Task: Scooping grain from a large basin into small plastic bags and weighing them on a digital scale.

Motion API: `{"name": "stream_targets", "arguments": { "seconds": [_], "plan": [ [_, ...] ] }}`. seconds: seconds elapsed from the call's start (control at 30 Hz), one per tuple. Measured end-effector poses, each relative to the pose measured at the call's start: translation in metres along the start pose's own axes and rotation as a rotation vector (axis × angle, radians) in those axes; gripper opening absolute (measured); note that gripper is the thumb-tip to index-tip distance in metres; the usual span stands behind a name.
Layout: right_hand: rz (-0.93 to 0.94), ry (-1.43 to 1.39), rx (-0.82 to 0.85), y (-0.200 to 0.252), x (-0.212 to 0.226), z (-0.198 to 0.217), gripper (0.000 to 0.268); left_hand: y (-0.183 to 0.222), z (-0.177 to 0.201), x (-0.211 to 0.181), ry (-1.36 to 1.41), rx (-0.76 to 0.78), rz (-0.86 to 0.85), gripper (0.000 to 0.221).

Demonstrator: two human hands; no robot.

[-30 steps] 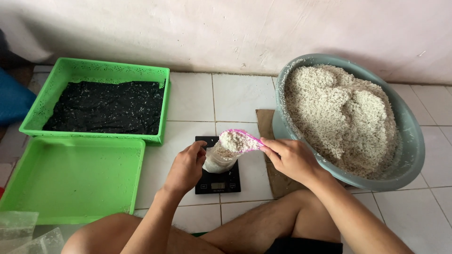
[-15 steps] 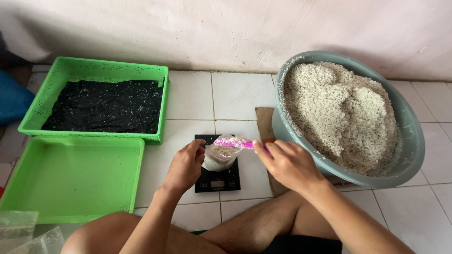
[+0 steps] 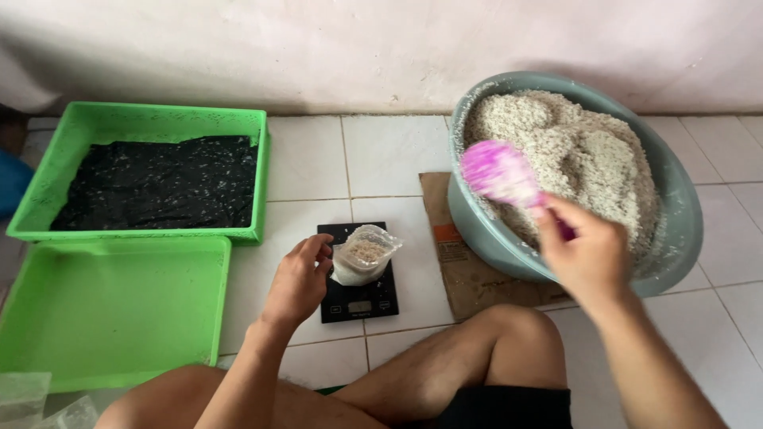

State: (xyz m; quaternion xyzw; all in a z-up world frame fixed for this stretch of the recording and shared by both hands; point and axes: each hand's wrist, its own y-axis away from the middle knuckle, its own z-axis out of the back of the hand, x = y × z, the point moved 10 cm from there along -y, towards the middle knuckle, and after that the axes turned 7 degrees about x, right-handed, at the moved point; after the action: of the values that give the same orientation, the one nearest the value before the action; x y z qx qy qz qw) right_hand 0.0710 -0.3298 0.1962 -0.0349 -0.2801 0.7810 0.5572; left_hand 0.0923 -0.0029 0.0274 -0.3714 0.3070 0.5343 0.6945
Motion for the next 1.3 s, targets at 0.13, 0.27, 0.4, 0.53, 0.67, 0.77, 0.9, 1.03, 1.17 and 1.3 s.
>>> {"name": "stream_targets", "arguments": {
  "seconds": [0.13,0.27,0.4,0.53,0.67,0.77,0.9,1.03,1.17,1.3],
  "plan": [
    [-0.165,0.151,-0.057,0.021,-0.049,0.042,0.024,-0.002,-0.002,0.002,0.005,0.026,0.011,0.038],
    [-0.452,0.239,0.004,0.044,-0.105,0.075,0.024,-0.003,-0.004,0.007,0.060,0.043,-0.008,0.043],
    [-0.668,0.446,0.100,0.071,-0.157,0.097,0.024,-0.005,-0.009,0.014,-0.017,0.072,0.082,0.041],
    [-0.831,0.561,0.206,0.081,-0.178,0.100,0.026,-0.002,-0.014,0.020,-0.084,0.065,0.044,0.044],
    [-0.916,0.540,0.280,0.079,-0.187,0.089,0.024,-0.003,-0.014,0.023,-0.148,0.062,0.082,0.045],
    [-0.950,0.511,0.353,0.073,-0.195,0.069,0.022,-0.002,-0.017,0.032,-0.161,0.090,0.141,0.045],
    [-0.888,0.461,0.391,0.055,-0.206,0.031,0.020,-0.002,-0.018,0.036,-0.150,0.125,0.187,0.045],
    [-0.859,0.309,0.274,0.049,-0.221,0.021,0.023,-0.003,-0.018,0.034,-0.202,0.117,0.161,0.045],
    [-0.943,0.142,0.295,0.062,-0.230,0.024,0.021,-0.003,-0.016,0.034,-0.178,0.112,0.163,0.045],
    [-1.071,0.027,0.253,0.081,-0.225,0.042,0.024,-0.003,-0.017,0.034,-0.161,0.109,0.170,0.045]
  ]
}}
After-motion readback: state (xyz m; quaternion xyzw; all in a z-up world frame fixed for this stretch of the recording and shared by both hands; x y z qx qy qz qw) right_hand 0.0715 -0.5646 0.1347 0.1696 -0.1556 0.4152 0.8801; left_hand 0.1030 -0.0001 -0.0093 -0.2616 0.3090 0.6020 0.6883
